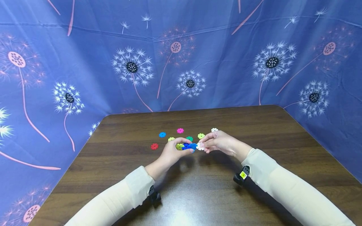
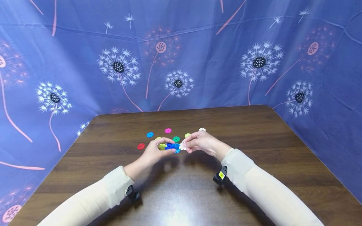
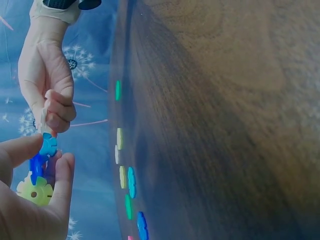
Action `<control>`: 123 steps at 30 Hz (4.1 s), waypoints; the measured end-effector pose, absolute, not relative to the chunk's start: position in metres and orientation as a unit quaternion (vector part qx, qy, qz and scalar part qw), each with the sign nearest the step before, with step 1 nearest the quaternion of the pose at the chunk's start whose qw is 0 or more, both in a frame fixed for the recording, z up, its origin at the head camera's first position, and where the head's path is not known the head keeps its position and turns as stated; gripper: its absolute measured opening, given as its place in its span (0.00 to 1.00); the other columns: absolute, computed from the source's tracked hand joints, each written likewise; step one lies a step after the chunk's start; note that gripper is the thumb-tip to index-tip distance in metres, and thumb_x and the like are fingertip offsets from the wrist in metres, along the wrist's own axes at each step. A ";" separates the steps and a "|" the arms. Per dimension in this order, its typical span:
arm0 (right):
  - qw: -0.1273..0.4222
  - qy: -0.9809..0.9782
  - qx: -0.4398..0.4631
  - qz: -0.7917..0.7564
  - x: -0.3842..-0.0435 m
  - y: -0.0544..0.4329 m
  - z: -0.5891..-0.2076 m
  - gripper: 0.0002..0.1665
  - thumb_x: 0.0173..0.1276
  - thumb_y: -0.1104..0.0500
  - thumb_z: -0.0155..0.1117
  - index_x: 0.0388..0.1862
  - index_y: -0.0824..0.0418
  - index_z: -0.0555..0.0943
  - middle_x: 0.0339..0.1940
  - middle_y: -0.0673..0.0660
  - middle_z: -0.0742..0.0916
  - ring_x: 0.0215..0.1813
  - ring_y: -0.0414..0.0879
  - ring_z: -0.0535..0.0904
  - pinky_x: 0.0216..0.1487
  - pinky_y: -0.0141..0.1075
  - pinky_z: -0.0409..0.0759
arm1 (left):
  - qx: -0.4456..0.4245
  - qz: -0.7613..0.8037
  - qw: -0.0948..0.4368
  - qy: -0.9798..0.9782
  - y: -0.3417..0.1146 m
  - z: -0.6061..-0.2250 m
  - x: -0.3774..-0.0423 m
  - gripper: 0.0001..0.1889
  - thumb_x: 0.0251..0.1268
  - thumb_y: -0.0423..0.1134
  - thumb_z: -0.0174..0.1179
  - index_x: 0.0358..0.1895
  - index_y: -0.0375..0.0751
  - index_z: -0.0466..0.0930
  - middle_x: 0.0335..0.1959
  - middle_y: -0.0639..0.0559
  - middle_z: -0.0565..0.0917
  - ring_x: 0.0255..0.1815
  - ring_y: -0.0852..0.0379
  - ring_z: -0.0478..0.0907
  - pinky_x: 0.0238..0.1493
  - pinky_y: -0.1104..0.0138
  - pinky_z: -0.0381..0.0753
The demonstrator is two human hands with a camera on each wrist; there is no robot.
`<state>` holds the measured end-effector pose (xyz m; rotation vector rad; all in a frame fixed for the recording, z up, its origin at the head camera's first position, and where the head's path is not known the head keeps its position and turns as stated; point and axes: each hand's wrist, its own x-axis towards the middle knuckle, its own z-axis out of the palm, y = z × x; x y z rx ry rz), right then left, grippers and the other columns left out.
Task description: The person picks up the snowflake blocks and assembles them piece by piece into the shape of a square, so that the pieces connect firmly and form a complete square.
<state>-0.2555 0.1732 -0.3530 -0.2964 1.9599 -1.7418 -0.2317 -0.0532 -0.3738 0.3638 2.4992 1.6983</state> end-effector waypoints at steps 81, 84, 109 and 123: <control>0.242 0.661 -0.016 -0.710 -0.235 0.156 -0.352 0.18 0.66 0.74 0.57 0.53 0.82 0.73 0.30 0.55 0.87 0.33 0.44 0.85 0.42 0.33 0.85 | 0.152 0.549 0.001 0.822 -0.044 -0.369 -0.228 0.04 0.51 0.33 0.73 0.30 0.40 0.86 0.31 0.48 0.87 0.28 0.63 0.75 0.30 0.72 0.76; 0.239 0.662 -0.024 -0.710 -0.235 0.158 -0.352 0.15 0.66 0.73 0.58 0.51 0.80 0.75 0.31 0.55 0.87 0.33 0.44 0.86 0.42 0.34 0.85 | 0.146 0.557 0.006 0.818 -0.045 -0.369 -0.229 0.05 0.51 0.33 0.73 0.31 0.40 0.86 0.33 0.48 0.87 0.29 0.63 0.76 0.31 0.72 0.77; 0.216 0.690 -0.049 -0.689 -0.243 0.182 -0.346 0.14 0.69 0.68 0.57 0.51 0.76 0.75 0.28 0.53 0.87 0.31 0.40 0.84 0.40 0.31 0.84 | 0.094 0.591 0.032 0.800 -0.050 -0.372 -0.232 0.14 0.46 0.39 0.77 0.39 0.45 0.88 0.46 0.51 0.84 0.40 0.59 0.77 0.36 0.71 0.79; 0.161 0.710 -0.038 -0.685 -0.259 0.209 -0.346 0.16 0.68 0.67 0.60 0.52 0.75 0.75 0.32 0.48 0.87 0.36 0.41 0.84 0.45 0.31 0.83 | 0.069 0.579 0.042 0.811 -0.054 -0.371 -0.230 0.12 0.46 0.41 0.77 0.37 0.50 0.87 0.47 0.53 0.82 0.44 0.56 0.76 0.38 0.69 0.78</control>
